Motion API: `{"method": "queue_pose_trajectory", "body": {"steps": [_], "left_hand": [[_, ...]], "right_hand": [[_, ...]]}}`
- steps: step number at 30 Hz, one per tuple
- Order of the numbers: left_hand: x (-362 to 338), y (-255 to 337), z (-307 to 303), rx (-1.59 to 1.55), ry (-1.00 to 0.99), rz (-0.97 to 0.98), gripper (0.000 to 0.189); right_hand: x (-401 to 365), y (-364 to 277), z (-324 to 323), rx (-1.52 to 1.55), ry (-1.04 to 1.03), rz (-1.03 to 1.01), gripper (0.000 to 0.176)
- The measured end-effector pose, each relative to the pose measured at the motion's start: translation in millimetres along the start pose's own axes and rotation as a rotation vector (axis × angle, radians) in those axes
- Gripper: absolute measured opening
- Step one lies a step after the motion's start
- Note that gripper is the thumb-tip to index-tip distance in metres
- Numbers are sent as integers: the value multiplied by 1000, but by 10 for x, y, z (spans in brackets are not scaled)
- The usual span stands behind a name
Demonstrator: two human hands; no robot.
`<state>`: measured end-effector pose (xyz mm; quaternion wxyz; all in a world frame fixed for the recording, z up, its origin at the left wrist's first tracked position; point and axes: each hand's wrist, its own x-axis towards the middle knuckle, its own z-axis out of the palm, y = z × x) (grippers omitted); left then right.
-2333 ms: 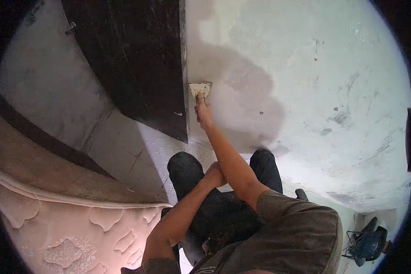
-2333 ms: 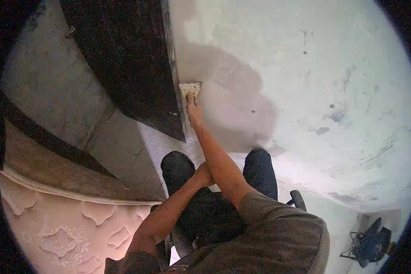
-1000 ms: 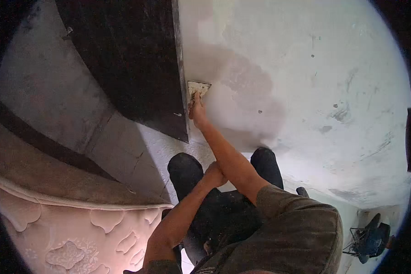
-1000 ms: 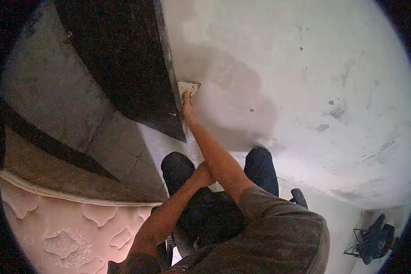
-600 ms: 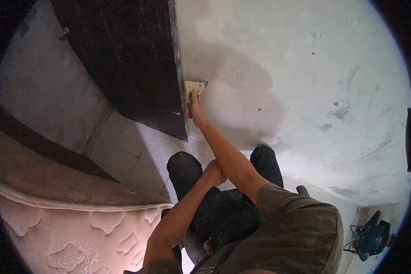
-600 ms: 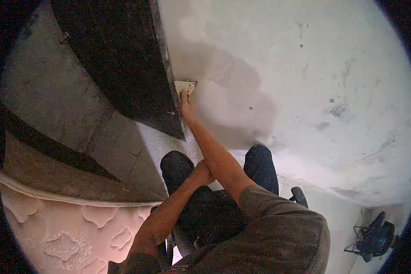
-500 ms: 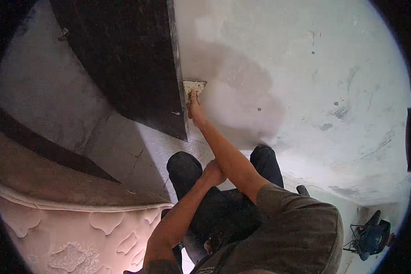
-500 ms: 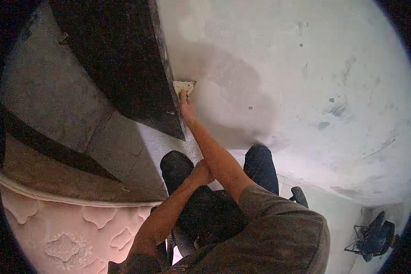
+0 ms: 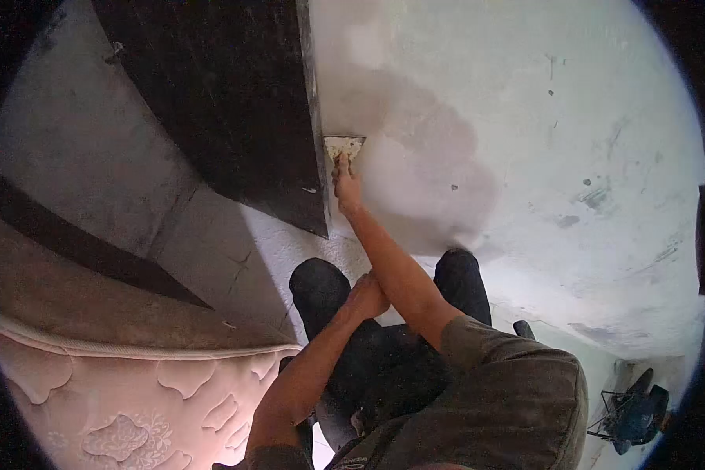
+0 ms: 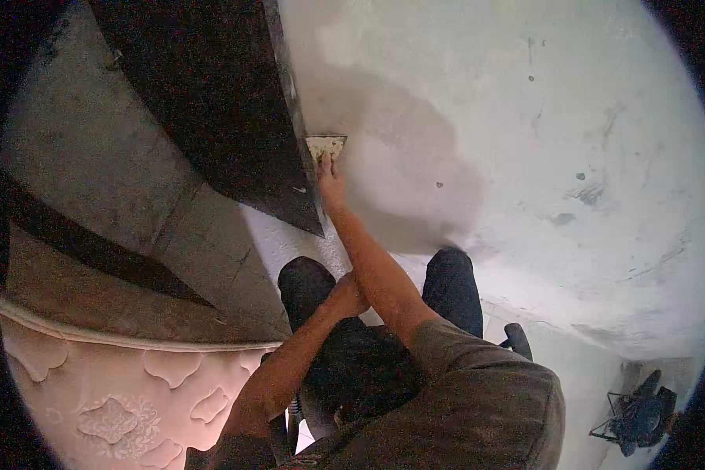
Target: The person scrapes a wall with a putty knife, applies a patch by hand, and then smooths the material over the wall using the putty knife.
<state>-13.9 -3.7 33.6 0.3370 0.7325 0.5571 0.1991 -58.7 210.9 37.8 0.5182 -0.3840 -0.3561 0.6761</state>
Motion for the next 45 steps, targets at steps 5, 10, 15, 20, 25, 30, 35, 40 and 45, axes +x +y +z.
{"method": "queue_pose_trajectory", "body": {"steps": [5,10,15,20,25,30,35,40,45], "left_hand": [[-5,-37,31,-52,-33,-33,38],[-41,-20,-59,-90,24,-43,35],[8,28,-16,5,95,40,34],[41,28,275,100,83,175,36],[54,-30,261,67,90,156,37],[77,-99,239,100,57,168,37],[99,-163,341,36,71,57,36],[63,-52,219,42,69,109,38],[64,-22,199,-26,65,86,38]], "right_hand": [[91,107,73,19,107,-22,41],[-14,-67,228,152,89,-136,41],[-70,-396,43,198,14,-190,43],[7,-93,-190,-159,40,-155,46],[-91,-94,-73,-284,74,-215,52],[7,-68,-68,-280,64,-124,56],[-2,-72,-90,-276,36,-74,58],[4,-17,-78,-262,55,-113,59],[-63,-70,-44,-159,37,44,62]]}}
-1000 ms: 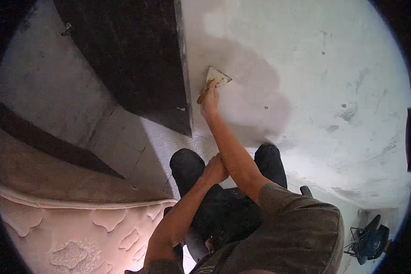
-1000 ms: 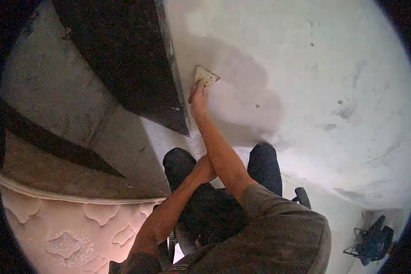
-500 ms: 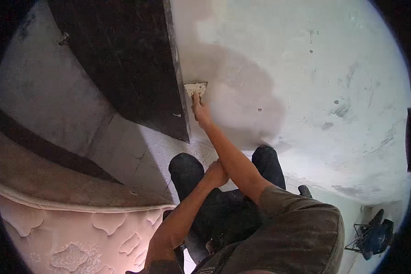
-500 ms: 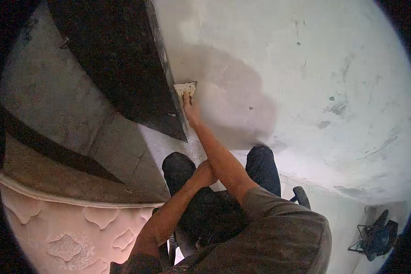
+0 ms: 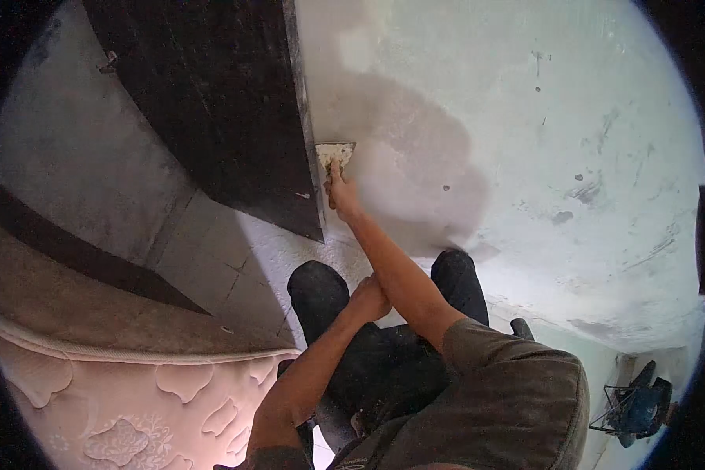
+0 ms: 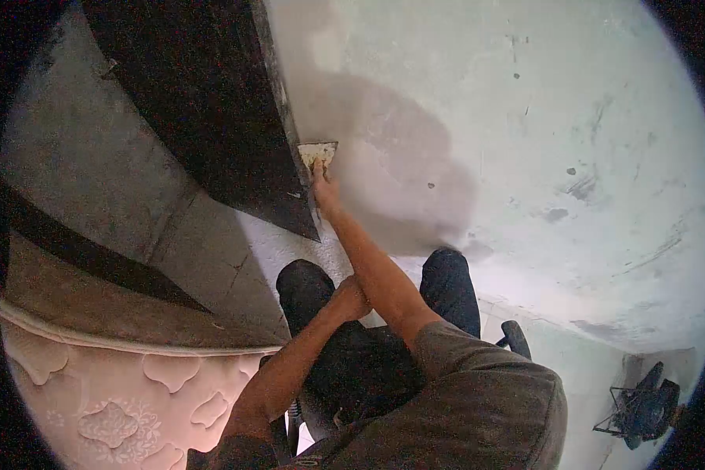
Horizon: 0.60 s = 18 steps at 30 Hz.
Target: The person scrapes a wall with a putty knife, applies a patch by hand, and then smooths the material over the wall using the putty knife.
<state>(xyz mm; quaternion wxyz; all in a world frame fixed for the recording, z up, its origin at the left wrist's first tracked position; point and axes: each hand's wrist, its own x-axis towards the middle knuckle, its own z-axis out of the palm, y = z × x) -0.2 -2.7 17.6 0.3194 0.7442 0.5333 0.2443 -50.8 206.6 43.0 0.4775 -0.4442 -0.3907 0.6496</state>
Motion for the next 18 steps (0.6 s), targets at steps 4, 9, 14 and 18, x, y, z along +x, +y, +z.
{"method": "queue_pose_trajectory", "body": {"steps": [4,9,14,18], "left_hand": [[-10,16,-39,49,-41,30,36],[-13,41,-105,29,-109,-136,41],[-42,-129,-118,52,-47,-55,38],[-61,141,-324,67,-89,-196,37]], "right_hand": [[-100,-86,18,11,-22,21,61],[-61,-75,118,169,-26,74,54],[274,190,188,274,38,-46,50],[183,4,-95,142,16,-103,49]]}}
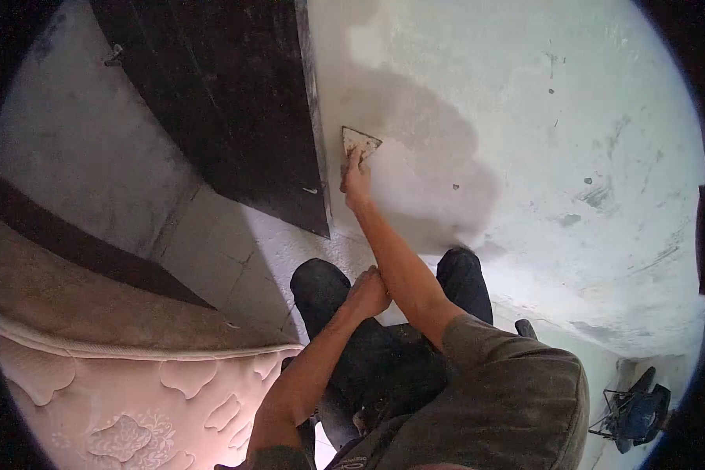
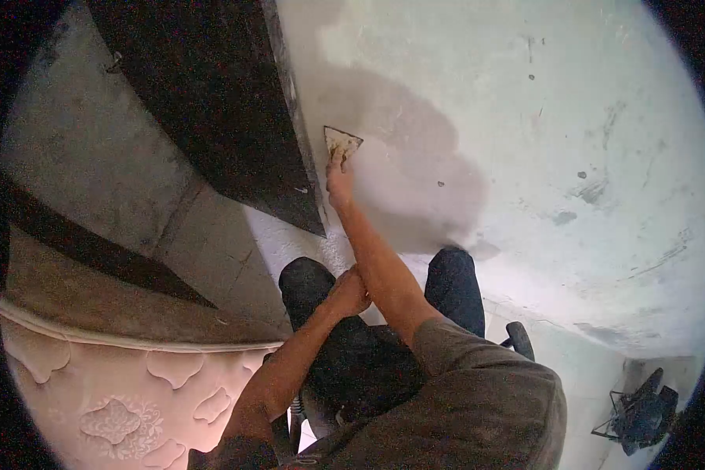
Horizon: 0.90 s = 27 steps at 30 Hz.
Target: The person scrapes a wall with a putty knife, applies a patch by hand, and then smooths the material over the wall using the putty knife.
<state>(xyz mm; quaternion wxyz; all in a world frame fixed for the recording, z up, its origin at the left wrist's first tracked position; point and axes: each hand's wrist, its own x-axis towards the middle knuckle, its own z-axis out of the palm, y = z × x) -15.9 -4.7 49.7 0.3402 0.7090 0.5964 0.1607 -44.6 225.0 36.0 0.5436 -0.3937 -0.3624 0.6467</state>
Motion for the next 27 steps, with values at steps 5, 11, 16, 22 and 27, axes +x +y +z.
{"method": "queue_pose_trajectory", "body": {"steps": [5,11,16,22,27], "left_hand": [[83,-90,402,83,149,302,26],[56,12,273,68,143,287,24],[135,-171,453,72,160,302,23],[133,-151,414,81,159,338,22],[41,15,167,61,128,315,22]], "right_hand": [[-125,-78,-169,-227,-16,-124,52],[-92,-62,-155,-365,-68,-114,54],[1,53,-170,-472,-70,-2,55],[-85,-2,-142,-420,-40,-4,54],[-187,-83,-80,-315,-62,40,54]]}}
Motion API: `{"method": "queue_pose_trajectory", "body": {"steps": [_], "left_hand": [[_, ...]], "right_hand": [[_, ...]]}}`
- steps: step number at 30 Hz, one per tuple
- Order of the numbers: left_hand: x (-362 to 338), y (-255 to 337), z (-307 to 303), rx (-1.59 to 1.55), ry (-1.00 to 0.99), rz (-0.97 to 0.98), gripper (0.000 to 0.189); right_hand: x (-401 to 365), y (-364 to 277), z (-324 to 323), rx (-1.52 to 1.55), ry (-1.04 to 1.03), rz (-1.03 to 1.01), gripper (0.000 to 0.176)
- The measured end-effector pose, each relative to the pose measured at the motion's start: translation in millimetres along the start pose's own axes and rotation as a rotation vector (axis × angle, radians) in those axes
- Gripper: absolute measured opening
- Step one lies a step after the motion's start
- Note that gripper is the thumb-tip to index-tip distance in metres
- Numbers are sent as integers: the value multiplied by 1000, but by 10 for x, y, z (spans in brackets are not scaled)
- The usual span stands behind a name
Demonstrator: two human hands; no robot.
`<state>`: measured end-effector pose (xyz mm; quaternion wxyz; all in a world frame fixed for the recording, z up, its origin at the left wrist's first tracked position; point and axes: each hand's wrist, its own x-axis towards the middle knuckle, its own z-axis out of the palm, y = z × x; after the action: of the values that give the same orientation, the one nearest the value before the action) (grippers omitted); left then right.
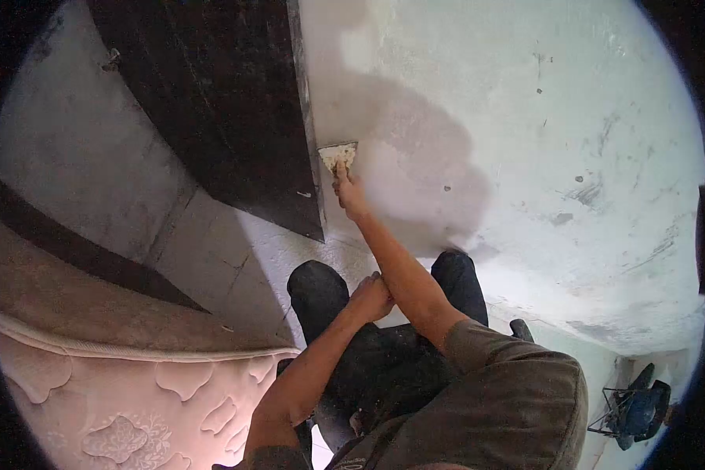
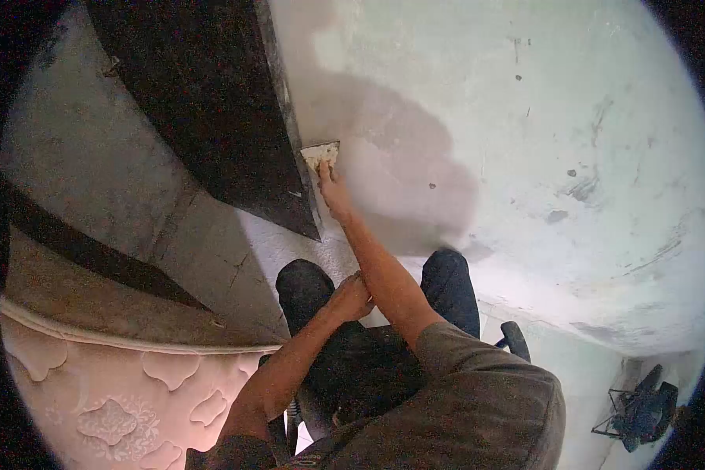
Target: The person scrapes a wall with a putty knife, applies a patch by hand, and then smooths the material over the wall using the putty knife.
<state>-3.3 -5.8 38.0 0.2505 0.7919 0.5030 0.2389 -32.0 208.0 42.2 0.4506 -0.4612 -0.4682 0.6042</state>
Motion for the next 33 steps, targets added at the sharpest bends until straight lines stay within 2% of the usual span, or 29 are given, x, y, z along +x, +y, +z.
{"method": "queue_pose_trajectory", "body": {"steps": [2,3,5,7,8,11,12,13,14,16,19,21,23,24,26,29,31,32,33], "left_hand": [[14,22,-58,1,-220,-121,39],[0,-25,-17,2,-220,-120,39],[-43,-159,100,-5,-137,-159,42],[-50,-163,45,-21,-122,-152,43],[-58,-158,11,-38,-103,-145,44],[-91,-139,-55,-55,-49,-141,46],[-107,-153,-48,-53,-46,-149,46],[-106,-188,-34,-5,-23,-105,37],[-119,-212,-6,41,-4,-63,30],[-117,-246,54,36,-17,-101,29],[-120,-233,42,31,-33,-146,28],[-135,-219,-11,33,-34,-161,28],[-160,-215,-89,26,-18,-76,27],[-164,-255,-41,28,-14,-79,27],[-160,-366,111,14,13,-167,27],[-173,-338,24,47,-19,-181,29],[-191,-325,-6,35,26,-159,29],[-201,-312,-16,24,70,-135,29],[-205,-275,-33,23,67,-136,29]], "right_hand": [[39,69,5,9,-15,31,58],[56,104,48,69,-5,15,59],[180,243,128,132,3,-3,61],[457,493,185,121,123,39,48],[513,541,209,125,121,42,48],[539,570,301,136,158,45,46],[475,509,330,229,172,11,47],[421,429,362,322,183,-25,48],[343,363,342,320,176,-20,48],[231,252,273,312,61,-109,46],[213,227,306,361,49,-26,44],[223,203,348,351,83,-2,44],[172,184,388,343,114,26,44],[63,38,419,392,99,-23,44],[88,13,442,443,78,-72,44],[257,195,444,296,168,45,46],[191,96,493,495,89,70,46],[153,47,499,494,90,71,46],[162,55,502,488,67,-12,46]]}}
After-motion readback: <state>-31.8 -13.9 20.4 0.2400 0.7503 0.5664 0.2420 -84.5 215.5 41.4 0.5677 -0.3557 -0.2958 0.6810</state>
